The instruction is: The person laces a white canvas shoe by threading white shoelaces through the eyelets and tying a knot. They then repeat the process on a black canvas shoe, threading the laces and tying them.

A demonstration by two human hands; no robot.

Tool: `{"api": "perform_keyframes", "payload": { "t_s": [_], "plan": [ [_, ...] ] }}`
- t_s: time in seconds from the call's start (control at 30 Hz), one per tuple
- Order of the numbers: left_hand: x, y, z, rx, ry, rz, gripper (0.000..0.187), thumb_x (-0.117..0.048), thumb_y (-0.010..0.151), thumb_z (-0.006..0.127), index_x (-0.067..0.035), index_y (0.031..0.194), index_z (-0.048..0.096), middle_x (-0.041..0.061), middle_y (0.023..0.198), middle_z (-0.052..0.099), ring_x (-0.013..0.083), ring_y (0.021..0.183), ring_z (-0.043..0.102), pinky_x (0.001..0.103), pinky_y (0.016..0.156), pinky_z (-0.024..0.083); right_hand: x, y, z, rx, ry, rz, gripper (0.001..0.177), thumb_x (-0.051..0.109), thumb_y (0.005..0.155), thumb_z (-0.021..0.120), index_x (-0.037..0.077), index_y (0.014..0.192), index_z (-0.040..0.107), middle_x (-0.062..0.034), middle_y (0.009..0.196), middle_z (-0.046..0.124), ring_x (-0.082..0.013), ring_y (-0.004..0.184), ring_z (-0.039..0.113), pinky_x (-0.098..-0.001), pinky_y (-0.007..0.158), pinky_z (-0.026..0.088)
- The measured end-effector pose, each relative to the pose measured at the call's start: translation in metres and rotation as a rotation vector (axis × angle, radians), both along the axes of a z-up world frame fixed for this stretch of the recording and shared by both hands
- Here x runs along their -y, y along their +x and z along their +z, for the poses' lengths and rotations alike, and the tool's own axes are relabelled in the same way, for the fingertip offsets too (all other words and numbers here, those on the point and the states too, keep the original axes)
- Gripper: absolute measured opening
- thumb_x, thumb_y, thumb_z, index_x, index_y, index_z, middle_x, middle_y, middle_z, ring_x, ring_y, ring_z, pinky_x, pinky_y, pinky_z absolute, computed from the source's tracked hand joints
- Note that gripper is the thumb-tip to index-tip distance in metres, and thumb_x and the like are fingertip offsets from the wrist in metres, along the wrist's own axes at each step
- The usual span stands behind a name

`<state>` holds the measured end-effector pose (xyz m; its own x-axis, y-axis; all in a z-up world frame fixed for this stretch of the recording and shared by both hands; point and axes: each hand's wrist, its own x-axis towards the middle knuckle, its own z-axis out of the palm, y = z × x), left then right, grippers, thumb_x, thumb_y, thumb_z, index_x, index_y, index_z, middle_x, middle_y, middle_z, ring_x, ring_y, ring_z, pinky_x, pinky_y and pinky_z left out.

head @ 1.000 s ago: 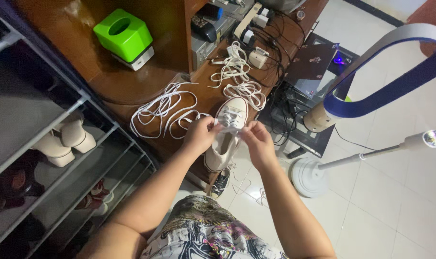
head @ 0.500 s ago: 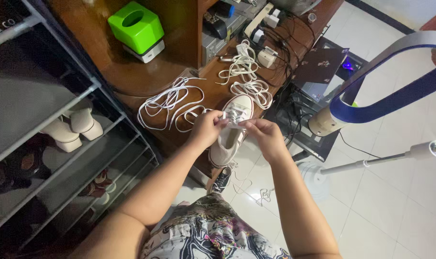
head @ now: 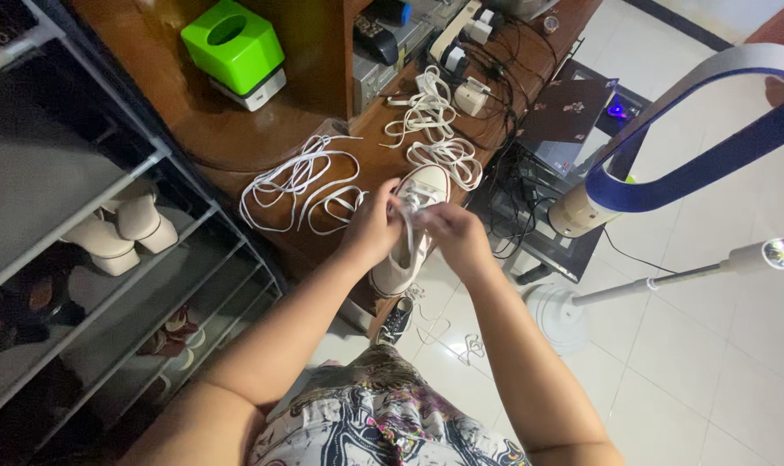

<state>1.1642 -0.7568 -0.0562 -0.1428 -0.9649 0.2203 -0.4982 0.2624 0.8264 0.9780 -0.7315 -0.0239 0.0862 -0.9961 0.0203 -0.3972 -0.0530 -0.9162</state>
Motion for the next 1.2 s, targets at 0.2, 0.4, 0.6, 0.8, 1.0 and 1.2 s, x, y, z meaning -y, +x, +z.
{"api": "perform_keyframes", "payload": {
  "t_s": [0.2,0.4,0.6,0.8,1.0,1.2],
  "plan": [
    [-0.013,0.012,0.024,0.267,-0.036,0.048,0.061,-0.008,0.095,0.064,-0.015,0.15,0.039,0.017,0.095,0.071,0.0385,0.09,0.07,0.05,0.078,0.054,-0.001,-0.036,0.016,1.228,0.022,0.372,0.016,0.02,0.1,0.061,0.007,0.099,0.07,-0.0058,0.099,0.068,-0.0188,0.099,0.064,-0.0355,0.096,0.051],
    [-0.017,0.007,0.04,0.286,0.058,-0.046,0.053,-0.007,0.086,0.068,-0.017,0.135,0.05,0.013,0.093,0.073,0.0361,0.087,0.072,0.049,0.072,0.055,0.004,-0.035,0.022,-0.308,0.203,-0.034,0.025,0.028,0.101,0.072,0.006,0.092,0.067,-0.0094,0.081,0.058,-0.0171,0.077,0.049,-0.037,0.071,0.045],
    [-0.019,0.02,0.034,0.158,-0.052,-0.023,0.034,-0.007,0.087,0.069,-0.014,0.119,0.064,0.01,0.088,0.073,0.0324,0.082,0.072,0.044,0.068,0.055,-0.007,-0.054,0.056,1.167,-0.063,-0.065,0.017,0.023,0.096,0.056,0.01,0.089,0.065,-0.0051,0.081,0.064,-0.0202,0.076,0.061,-0.0387,0.073,0.052],
    [-0.019,0.019,0.038,0.117,-0.14,-0.05,0.03,-0.005,0.088,0.069,-0.011,0.117,0.066,0.011,0.096,0.07,0.0299,0.085,0.07,0.042,0.073,0.055,0.024,-0.075,0.033,0.039,0.195,-0.295,0.04,0.039,0.099,0.068,-0.001,0.1,0.07,-0.0117,0.084,0.066,-0.0253,0.08,0.062,-0.0412,0.078,0.051],
    [-0.016,0.013,0.049,0.312,-0.144,-0.163,0.029,-0.013,0.069,0.082,-0.013,0.097,0.074,0.008,0.107,0.064,0.0294,0.096,0.067,0.042,0.076,0.054,0.002,-0.03,-0.017,-0.5,-0.512,-0.161,0.05,0.04,0.084,0.076,-0.003,0.108,0.069,-0.0219,0.095,0.07,-0.0292,0.079,0.068,-0.04,0.072,0.055],
    [0.016,0.018,0.013,0.215,-0.095,-0.046,0.009,-0.018,0.085,0.073,-0.01,0.089,0.07,0.008,0.103,0.066,0.0279,0.097,0.067,0.042,0.08,0.054,-0.013,-0.007,-0.014,-0.375,-0.044,0.045,0.032,0.035,0.082,0.07,0.003,0.087,0.073,-0.0131,0.069,0.069,-0.0264,0.061,0.065,-0.0405,0.062,0.051]
  ]
}}
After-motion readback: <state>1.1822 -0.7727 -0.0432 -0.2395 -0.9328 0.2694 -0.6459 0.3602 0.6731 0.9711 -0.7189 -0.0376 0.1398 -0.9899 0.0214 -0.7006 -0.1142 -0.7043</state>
